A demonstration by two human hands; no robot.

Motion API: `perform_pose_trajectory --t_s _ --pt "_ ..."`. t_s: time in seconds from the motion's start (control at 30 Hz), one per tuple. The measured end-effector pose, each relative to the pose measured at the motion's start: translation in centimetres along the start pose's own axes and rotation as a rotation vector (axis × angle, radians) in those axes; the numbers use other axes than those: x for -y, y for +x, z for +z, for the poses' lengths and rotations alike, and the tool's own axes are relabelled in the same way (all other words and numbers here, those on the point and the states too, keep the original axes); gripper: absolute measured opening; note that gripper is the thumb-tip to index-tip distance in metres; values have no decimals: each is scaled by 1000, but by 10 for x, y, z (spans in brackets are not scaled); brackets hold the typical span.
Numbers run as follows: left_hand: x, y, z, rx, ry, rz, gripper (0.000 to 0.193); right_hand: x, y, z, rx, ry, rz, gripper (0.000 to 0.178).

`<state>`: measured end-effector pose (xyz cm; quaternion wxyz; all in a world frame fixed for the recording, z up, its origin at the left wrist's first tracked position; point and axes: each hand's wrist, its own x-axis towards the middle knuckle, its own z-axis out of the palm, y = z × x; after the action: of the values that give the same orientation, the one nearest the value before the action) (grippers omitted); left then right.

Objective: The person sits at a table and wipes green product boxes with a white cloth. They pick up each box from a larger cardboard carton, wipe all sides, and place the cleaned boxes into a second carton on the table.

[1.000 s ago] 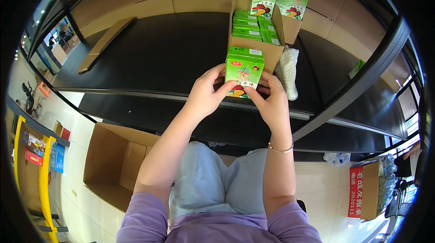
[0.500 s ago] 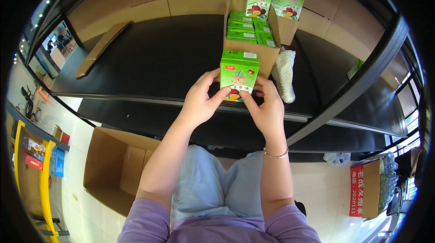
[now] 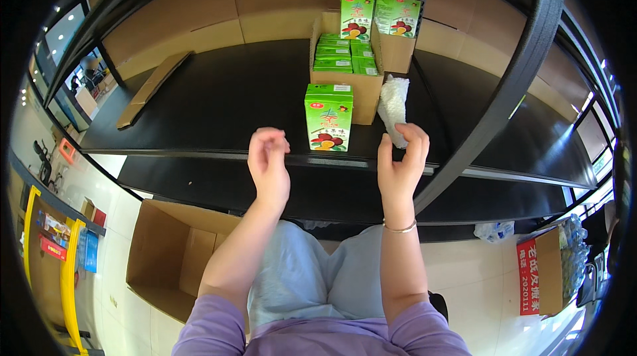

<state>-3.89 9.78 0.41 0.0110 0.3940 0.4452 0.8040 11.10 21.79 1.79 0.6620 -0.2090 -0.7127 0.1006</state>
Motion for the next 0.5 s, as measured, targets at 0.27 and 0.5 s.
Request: perform_pose_trajectory --t_s 0.27,0.5 --pt "-20 -28 72 745 115 49 29 -29 7 1 137 -366 76 43" --pt "19 -30 89 712 20 -394 45 -28 -1 -3 146 -325 55 26"
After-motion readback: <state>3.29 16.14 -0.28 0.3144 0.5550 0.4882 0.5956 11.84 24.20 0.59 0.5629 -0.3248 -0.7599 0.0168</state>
